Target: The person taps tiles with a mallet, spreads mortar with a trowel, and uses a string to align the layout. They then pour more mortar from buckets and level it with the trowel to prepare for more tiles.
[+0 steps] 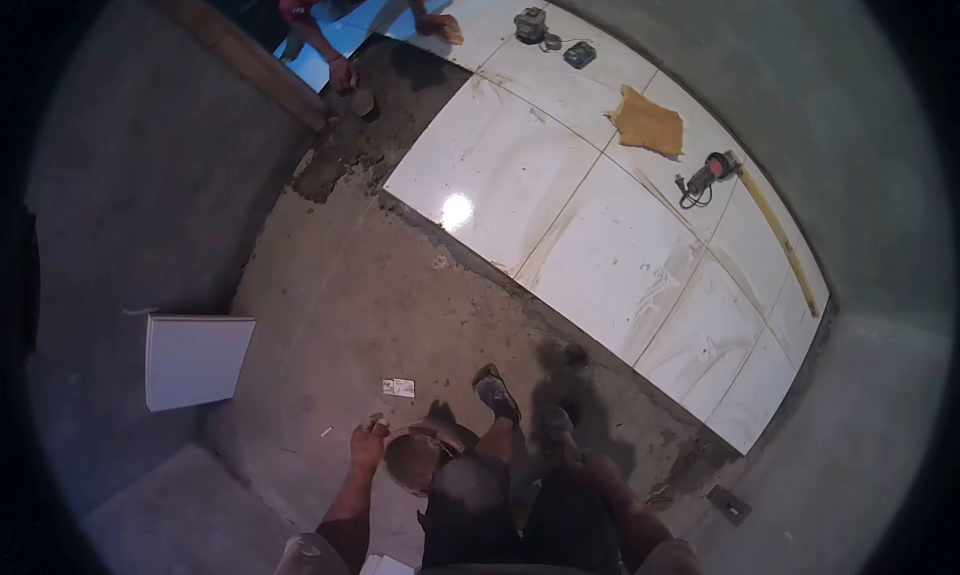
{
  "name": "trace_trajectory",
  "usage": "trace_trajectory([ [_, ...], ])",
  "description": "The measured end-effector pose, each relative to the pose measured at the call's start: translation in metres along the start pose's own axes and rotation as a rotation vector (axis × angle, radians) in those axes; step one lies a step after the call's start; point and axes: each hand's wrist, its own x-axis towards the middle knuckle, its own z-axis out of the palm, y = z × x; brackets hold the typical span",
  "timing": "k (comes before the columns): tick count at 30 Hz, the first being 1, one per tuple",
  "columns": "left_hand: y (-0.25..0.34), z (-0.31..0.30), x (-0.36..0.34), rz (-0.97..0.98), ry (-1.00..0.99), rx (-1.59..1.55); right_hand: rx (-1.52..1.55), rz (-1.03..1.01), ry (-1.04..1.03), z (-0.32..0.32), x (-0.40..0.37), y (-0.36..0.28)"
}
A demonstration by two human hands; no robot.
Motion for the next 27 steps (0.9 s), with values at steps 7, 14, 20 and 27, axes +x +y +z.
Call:
trace_trajectory([
  [7,0.122,0.072,-0.067,0.013,-0.303,0.253,0.014,0.167,0.046,0.011,-0.015,0.042],
  [14,0.112,0.107,-0.075,0.188,-0.443,0.379,0.202,0.243,0.142,0.055,-0.022,0.134],
  [20,0.095,0.105,-0.075,0.217,-0.327,0.472,0.402,0.205,0.184,0.129,-0.006,0.206],
  [27,0.101,0.168,-0.101,0.196,-0.44,0.588,0.55,0.274,0.126,0.191,-0.033,0.231],
])
